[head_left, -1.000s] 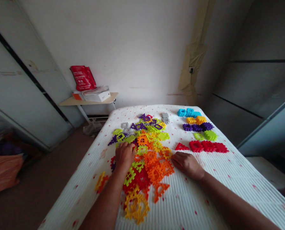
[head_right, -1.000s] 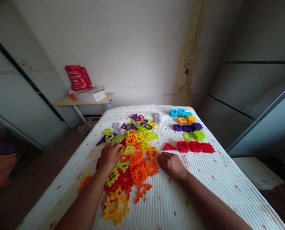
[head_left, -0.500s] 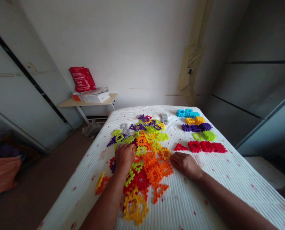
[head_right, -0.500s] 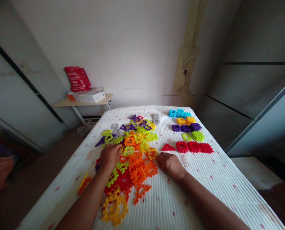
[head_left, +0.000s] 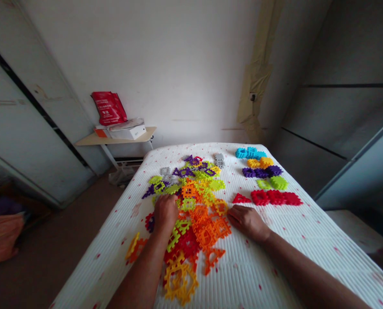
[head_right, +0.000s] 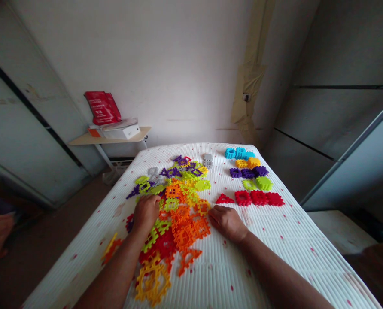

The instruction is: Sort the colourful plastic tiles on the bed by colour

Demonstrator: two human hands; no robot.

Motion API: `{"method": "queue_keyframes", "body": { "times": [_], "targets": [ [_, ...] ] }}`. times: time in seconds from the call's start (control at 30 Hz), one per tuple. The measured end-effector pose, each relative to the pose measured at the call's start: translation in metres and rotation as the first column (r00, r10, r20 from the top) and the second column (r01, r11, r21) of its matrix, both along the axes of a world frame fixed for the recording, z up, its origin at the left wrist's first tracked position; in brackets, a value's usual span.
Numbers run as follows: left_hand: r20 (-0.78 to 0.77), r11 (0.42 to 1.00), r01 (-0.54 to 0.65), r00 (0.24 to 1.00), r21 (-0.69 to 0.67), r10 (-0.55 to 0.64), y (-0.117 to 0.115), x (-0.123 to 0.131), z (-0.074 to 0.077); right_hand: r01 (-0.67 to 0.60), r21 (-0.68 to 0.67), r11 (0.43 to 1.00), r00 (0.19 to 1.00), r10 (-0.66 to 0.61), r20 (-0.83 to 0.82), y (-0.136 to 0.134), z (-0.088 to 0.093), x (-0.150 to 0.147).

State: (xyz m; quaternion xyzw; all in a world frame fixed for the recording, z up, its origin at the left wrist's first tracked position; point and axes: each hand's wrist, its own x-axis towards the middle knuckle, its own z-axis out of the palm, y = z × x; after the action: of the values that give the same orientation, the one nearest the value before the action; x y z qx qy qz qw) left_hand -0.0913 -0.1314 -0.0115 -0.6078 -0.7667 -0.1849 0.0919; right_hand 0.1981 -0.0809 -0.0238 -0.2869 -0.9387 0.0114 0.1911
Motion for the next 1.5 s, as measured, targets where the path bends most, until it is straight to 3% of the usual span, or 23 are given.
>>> {"method": "queue_keyframes", "body": {
  "times": [0.3,0.53,0.77,1.07,1.2,1.3,1.4,1.5],
  "targets": [
    [0.213,0.981,-0.042,0.977,0.189,0.001,-0.007,-0.003,0.007,0.002,-0.007,1.000,1.000,-0.002,-0.016,0.002,-0.002,0.000],
    [0.460,0.943,-0.121,0.887,0.309,-0.036,-0.012,-0.002,0.012,-0.007,-0.023,1.000,1.000,0.006,-0.030,0.001,-0.002,0.000],
    [0.680,0.906,-0.231,0.729,0.354,-0.079,-0.013,0.000,0.013,-0.002,-0.010,1.000,1.000,0.001,-0.023,0.001,-0.002,0.000],
    [0.884,0.911,-0.225,0.405,0.345,-0.234,-0.011,0.007,0.015,0.008,-0.045,0.999,0.999,-0.009,-0.034,0.001,0.000,0.000],
    [0.909,0.918,-0.196,0.313,0.345,-0.275,-0.012,0.012,0.015,0.002,-0.156,0.988,0.984,-0.029,-0.174,-0.003,0.006,-0.007],
    [0.918,0.927,-0.160,0.271,0.339,-0.288,-0.013,0.018,0.014,-0.036,-0.283,0.959,0.926,-0.074,-0.369,-0.008,0.013,-0.024],
    [0.915,0.935,-0.106,0.269,0.338,-0.301,-0.015,0.025,0.013,-0.091,-0.437,0.895,0.819,-0.183,-0.544,-0.012,0.017,-0.048],
    [0.899,0.940,-0.059,0.315,0.337,-0.303,-0.017,0.032,0.014,-0.139,-0.588,0.796,0.711,-0.333,-0.619,-0.014,0.016,-0.071]
  ]
}}
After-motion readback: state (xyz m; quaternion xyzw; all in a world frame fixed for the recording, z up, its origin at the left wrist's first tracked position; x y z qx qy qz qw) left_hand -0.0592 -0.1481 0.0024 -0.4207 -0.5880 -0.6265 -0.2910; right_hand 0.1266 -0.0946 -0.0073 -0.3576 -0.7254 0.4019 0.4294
